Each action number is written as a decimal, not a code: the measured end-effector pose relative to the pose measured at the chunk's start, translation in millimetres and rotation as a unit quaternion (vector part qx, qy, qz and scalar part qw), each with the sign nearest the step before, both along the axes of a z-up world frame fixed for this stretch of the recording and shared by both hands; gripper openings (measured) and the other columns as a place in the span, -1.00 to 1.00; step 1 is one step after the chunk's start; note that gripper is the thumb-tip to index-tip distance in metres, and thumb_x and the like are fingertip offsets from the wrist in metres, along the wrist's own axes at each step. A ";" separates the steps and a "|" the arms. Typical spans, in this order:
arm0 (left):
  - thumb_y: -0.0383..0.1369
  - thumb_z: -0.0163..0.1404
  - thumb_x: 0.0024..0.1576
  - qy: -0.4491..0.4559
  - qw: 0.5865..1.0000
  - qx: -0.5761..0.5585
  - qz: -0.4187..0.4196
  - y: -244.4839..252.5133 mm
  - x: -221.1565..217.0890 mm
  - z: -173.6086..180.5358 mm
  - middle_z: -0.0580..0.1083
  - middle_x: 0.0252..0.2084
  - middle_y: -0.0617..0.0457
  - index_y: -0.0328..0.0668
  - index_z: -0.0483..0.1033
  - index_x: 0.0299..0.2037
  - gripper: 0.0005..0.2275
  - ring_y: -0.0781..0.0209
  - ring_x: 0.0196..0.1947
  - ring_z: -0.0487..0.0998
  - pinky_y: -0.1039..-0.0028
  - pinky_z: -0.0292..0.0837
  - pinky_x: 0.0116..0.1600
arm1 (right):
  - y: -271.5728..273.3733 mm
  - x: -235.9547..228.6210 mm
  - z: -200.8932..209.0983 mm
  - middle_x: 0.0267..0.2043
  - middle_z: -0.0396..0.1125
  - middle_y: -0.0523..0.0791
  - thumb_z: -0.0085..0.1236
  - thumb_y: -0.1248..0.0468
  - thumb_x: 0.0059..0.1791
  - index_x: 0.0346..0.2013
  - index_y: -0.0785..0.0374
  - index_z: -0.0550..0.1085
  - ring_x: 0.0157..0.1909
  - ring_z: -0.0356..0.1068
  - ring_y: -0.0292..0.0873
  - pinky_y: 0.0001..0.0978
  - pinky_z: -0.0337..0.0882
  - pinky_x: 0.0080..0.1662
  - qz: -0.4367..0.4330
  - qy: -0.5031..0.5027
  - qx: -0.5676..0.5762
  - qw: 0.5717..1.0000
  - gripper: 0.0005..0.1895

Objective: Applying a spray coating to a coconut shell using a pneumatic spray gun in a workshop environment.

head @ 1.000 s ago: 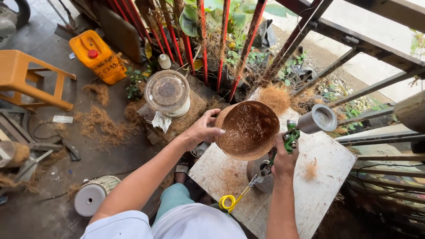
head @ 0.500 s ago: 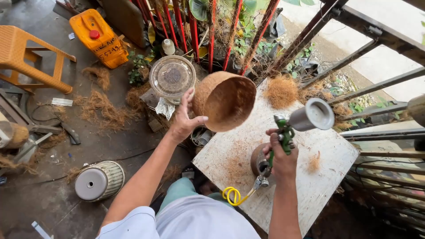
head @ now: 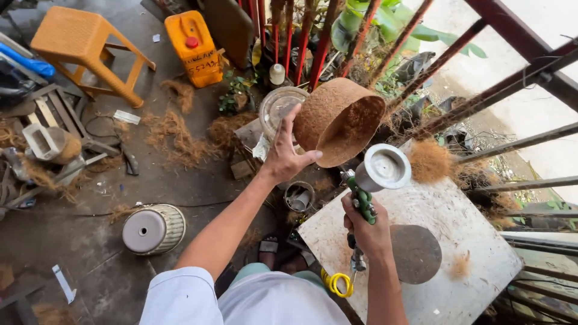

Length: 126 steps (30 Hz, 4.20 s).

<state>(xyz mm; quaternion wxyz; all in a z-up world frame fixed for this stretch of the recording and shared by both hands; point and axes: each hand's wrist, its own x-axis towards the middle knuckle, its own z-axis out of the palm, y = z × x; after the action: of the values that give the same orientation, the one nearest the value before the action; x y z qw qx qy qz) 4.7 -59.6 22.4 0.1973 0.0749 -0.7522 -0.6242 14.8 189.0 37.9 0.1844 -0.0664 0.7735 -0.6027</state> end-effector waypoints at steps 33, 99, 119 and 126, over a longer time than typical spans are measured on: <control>-0.17 0.23 -0.09 0.064 0.989 -0.136 0.010 3.0 21.3 -0.2 0.10 0.42 -0.19 -0.04 -0.05 0.45 -0.10 -0.25 0.38 0.18 -0.08 0.25 0.35 | 5.3 19.1 15.2 -0.81 0.21 -0.03 0.26 0.08 0.00 -0.57 0.33 0.50 -0.75 0.18 -0.19 -0.42 0.20 -0.57 -0.032 -0.055 0.017 0.998 -0.60; -0.19 0.12 -0.05 -0.077 0.930 0.352 -0.065 115.5 57.0 -23.6 0.21 0.21 -0.13 -0.19 -0.05 0.45 -0.15 0.07 0.04 0.37 0.28 0.54 -0.08 | 107.8 10.8 -5.7 -0.80 0.23 -0.06 0.18 0.05 0.06 -0.56 0.31 0.49 -0.78 0.17 -0.25 -0.46 0.23 -0.60 -0.102 0.030 -0.108 0.988 -0.56; -0.25 0.20 -0.05 -0.006 0.973 0.219 -0.067 89.2 52.2 -35.6 0.16 0.30 -0.25 -0.17 -0.04 0.47 -0.13 -0.10 0.17 0.26 0.09 0.36 0.15 | 99.6 23.1 6.1 -0.80 0.18 -0.04 0.19 0.19 0.03 -0.60 0.31 0.45 -0.71 0.11 -0.22 -0.39 0.19 -0.56 0.059 -0.056 -0.041 0.996 -0.64; -0.15 0.18 -0.05 0.025 0.978 0.203 -0.039 100.0 59.6 -7.2 0.11 0.30 -0.49 -0.28 -0.11 0.46 -0.09 -0.36 0.22 0.23 -0.12 0.17 0.28 | 98.4 12.1 21.9 -0.45 0.36 -0.04 0.09 0.12 0.09 -0.15 0.28 0.39 -0.56 0.32 -0.29 -0.55 0.38 -0.50 -0.084 0.028 -0.048 0.995 -0.73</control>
<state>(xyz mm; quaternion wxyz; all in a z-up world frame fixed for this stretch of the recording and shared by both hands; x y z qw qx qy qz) 64.3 40.5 15.3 0.1721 0.0686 -0.6072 -0.7726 26.9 287.4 59.8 0.1077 -0.0264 0.7516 -0.6503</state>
